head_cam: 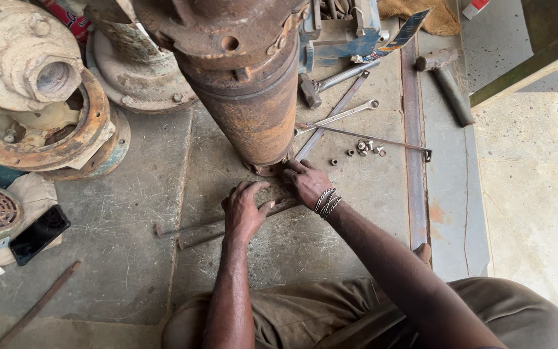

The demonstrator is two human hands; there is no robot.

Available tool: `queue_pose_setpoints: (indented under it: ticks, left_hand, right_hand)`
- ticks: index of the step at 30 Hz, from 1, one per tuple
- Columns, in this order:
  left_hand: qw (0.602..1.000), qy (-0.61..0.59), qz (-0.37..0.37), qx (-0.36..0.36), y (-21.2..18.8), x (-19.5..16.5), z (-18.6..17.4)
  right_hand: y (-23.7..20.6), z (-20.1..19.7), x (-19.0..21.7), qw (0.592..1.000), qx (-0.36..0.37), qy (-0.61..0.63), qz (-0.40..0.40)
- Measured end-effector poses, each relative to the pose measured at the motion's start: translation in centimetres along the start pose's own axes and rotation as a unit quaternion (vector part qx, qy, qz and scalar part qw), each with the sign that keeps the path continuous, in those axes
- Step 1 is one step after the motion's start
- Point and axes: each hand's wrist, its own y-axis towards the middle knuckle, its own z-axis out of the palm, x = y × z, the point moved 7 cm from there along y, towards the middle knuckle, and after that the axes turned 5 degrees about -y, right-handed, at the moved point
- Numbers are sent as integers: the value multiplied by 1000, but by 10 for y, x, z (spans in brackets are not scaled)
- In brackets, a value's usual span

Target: The person sits on the workshop floor and works on a rusty cylindrical pump body. They hold and turn the pump upright, scrape its surface with a flat file, pick up small bolts, rub the pump with sandpaper, insert a rod through it, and tighten a nut on the pump head using a wrench.

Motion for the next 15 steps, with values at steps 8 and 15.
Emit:
queue_pose_setpoints:
  ticks: [8,15]
  left_hand:
    - [995,-62,30,-71,0,-2,-18]
    - [992,-83,41,-84,-3,-4,-26]
  right_hand:
    - [-1,1,1,975,6,68,212]
    - [7,-5,-8,956,10,86,281]
